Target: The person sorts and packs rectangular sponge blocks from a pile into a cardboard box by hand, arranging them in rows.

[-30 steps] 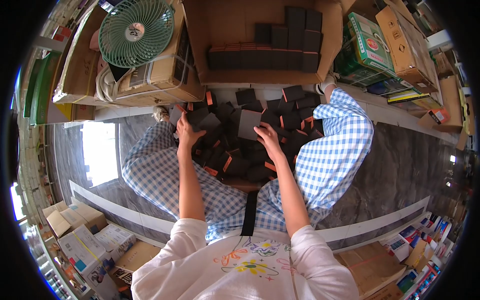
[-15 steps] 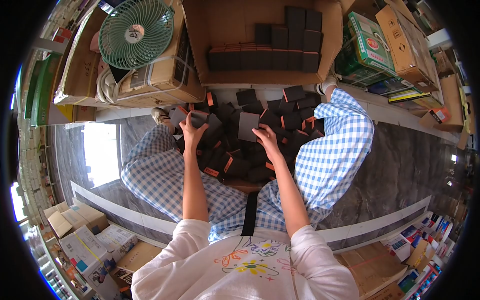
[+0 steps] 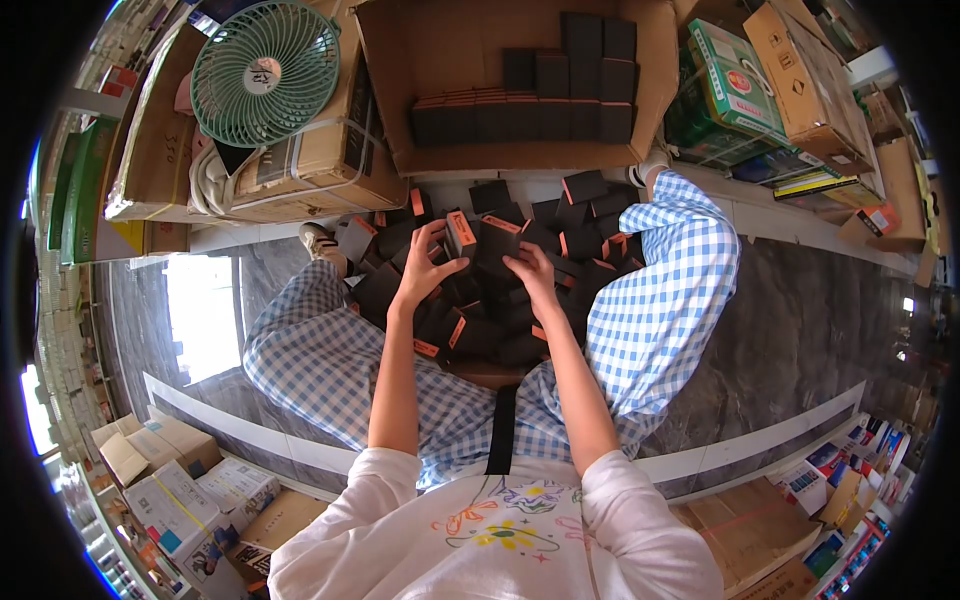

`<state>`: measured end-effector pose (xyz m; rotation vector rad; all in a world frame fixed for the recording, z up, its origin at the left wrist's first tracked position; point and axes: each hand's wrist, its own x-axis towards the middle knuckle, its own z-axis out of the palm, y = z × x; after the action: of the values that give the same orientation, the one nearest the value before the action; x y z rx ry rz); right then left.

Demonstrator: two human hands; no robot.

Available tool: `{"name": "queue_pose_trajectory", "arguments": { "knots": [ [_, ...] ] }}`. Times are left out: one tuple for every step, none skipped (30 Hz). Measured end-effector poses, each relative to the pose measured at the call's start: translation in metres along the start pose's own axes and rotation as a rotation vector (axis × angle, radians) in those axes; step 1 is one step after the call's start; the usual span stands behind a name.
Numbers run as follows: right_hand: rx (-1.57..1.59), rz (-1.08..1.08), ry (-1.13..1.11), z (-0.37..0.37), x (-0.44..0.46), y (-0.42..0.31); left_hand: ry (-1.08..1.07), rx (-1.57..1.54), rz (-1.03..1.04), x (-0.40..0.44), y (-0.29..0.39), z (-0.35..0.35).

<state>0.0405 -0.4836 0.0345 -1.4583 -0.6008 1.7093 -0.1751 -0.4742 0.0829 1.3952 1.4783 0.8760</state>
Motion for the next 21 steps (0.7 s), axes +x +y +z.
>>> {"name": "queue_pose_trajectory", "arguments": {
  "knots": [
    [-0.021,-0.093,-0.009,0.0,0.0,0.002,0.002,0.071,-0.003,0.0,-0.001,0.003],
    [-0.043,-0.186,-0.015,-0.001,0.001,0.003,-0.001,0.069,-0.002,0.0,-0.003,0.005],
    [-0.042,-0.187,-0.012,0.0,-0.001,0.0,-0.018,0.05,-0.015,0.0,-0.003,0.007],
    [-0.055,-0.218,-0.021,0.0,-0.003,-0.003,-0.035,0.033,-0.029,0.0,-0.004,0.008],
    [-0.068,-0.248,-0.03,0.0,-0.005,-0.006,-0.039,0.033,-0.029,0.001,-0.005,0.01],
    [-0.066,-0.248,-0.026,-0.001,-0.004,-0.004,-0.041,0.035,-0.03,0.001,-0.004,0.011],
    [-0.067,-0.262,-0.005,-0.003,-0.003,-0.003,-0.043,0.037,-0.031,0.002,-0.003,0.012],
    [-0.067,-0.277,0.015,-0.005,-0.002,-0.002,-0.046,0.038,-0.03,0.003,-0.002,0.013],
    [-0.066,-0.277,0.018,-0.005,-0.003,-0.004,-0.049,-0.002,-0.019,0.004,-0.001,0.015],
    [-0.062,-0.272,0.02,-0.005,-0.003,-0.005,-0.052,-0.041,-0.008,0.005,-0.001,0.016],
    [-0.057,-0.268,0.022,-0.006,-0.004,-0.006,-0.055,-0.042,-0.007,0.006,-0.001,0.017],
    [-0.056,-0.268,0.025,-0.007,-0.003,-0.004,-0.06,-0.035,0.008,0.007,-0.001,0.018],
    [0.023,-0.242,0.004,-0.007,-0.001,-0.003,-0.063,-0.029,0.022,0.007,0.0,0.02],
    [0.102,-0.215,-0.017,-0.007,0.0,-0.001,-0.065,-0.028,0.023,0.007,0.001,0.021],
    [0.105,-0.215,-0.016,-0.008,0.001,0.001,-0.058,-0.065,0.016,0.006,0.0,0.024],
    [0.102,-0.198,-0.033,-0.008,0.002,0.003,-0.05,-0.1,0.009,0.005,-0.001,0.026],
    [0.099,-0.18,-0.05,-0.007,0.003,0.005,-0.053,-0.097,0.01,0.004,-0.002,0.027],
    [0.102,-0.181,-0.049,-0.006,0.003,0.007,-0.035,-0.038,0.022,0.002,-0.002,0.028],
    [0.106,-0.159,-0.05,-0.004,0.003,0.009,-0.016,0.02,0.035,0.001,-0.002,0.03],
    [0.109,-0.137,-0.053,-0.004,0.002,0.011,-0.017,0.021,0.036,0.001,-0.002,0.031],
    [0.11,-0.137,-0.053,-0.004,0.001,0.011,-0.003,0.03,0.024,0.0,-0.002,0.032]
  ]
}}
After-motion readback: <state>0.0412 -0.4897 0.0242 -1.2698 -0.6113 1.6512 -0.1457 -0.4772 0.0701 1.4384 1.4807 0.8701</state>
